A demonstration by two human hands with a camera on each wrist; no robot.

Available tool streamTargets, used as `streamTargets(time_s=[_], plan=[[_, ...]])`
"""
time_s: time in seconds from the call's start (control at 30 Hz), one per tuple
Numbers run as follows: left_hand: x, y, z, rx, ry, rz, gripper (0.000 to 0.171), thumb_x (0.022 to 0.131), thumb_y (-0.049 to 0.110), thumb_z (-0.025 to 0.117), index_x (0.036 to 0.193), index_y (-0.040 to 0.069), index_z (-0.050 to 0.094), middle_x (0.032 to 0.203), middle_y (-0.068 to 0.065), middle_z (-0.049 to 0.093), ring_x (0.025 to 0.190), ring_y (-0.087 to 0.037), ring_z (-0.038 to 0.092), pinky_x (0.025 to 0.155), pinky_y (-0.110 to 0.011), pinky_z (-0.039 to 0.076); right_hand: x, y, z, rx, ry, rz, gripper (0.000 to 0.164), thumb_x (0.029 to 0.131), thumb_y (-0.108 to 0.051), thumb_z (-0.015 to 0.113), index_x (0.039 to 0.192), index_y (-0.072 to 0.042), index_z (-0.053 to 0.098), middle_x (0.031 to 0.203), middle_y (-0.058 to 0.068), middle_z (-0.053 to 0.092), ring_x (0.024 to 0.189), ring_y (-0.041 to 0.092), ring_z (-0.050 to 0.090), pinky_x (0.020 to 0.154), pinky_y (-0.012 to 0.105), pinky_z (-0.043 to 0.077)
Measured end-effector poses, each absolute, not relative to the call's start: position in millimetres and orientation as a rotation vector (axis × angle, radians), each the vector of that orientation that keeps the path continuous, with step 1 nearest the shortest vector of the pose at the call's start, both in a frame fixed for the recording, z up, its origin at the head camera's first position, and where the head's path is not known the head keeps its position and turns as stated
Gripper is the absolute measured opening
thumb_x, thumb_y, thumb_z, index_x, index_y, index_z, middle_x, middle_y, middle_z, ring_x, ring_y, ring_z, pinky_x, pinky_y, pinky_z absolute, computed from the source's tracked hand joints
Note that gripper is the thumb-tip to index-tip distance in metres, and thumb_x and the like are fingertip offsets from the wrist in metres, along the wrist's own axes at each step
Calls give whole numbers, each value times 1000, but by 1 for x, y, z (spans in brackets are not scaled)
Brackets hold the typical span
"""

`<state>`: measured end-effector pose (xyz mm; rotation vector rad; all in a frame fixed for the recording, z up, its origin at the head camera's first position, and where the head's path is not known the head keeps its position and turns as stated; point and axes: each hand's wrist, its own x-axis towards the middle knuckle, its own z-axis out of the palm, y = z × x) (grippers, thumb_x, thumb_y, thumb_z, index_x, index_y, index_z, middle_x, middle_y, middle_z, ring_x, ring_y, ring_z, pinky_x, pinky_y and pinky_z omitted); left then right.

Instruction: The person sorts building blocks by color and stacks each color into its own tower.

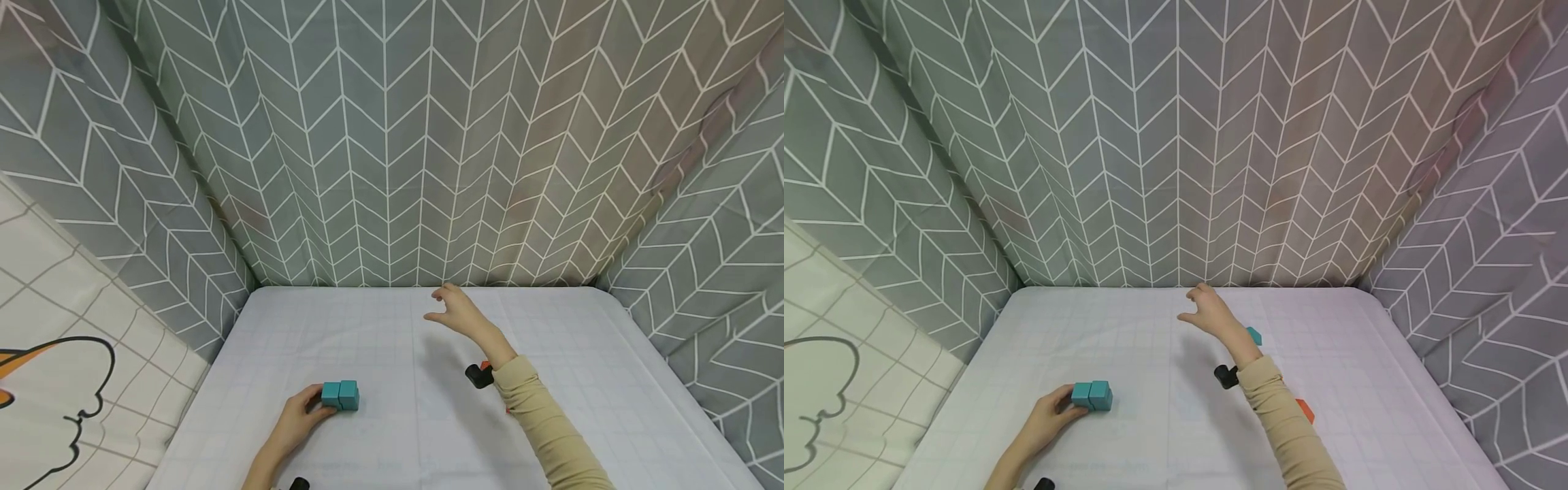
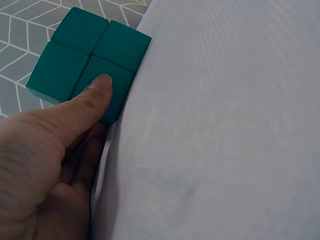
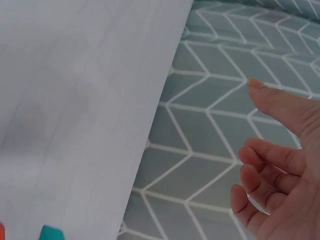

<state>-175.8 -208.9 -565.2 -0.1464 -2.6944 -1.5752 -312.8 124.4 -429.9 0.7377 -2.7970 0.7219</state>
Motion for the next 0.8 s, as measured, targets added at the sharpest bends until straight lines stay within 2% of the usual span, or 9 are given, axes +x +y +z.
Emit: streamTargets(time_s=[0.4, 0.63, 0.8], plan=[[-175, -209, -566, -179, -2689, -1552, 40, 70, 17, 74, 107, 20, 60, 108, 5, 61, 105, -17, 56, 93, -27, 43, -321, 179, -463, 594, -2789, 781, 44, 73, -22, 74, 102, 8, 59, 93, 15, 56, 86, 28, 53, 77, 40, 47], [-174, -210, -567, -197, -2689, -1519, 41, 70, 21, 74, 108, 18, 60, 107, 4, 62, 104, -18, 56, 92, -30, 44, -321, 204, -481, 522, -2766, 834, 45, 73, -20, 73, 103, 10, 58, 95, 19, 56, 76, 29, 52, 70, 41, 48], [-174, -210, -568, -220, -2675, -1525, 41, 70, 24, 74, 108, 16, 60, 107, 2, 62, 103, -20, 56, 92, -32, 44, -319, 214, -492, 477, -2828, 869, 48, 75, -19, 72, 108, 12, 56, 100, 21, 54, 80, 33, 53, 72, 43, 48]])
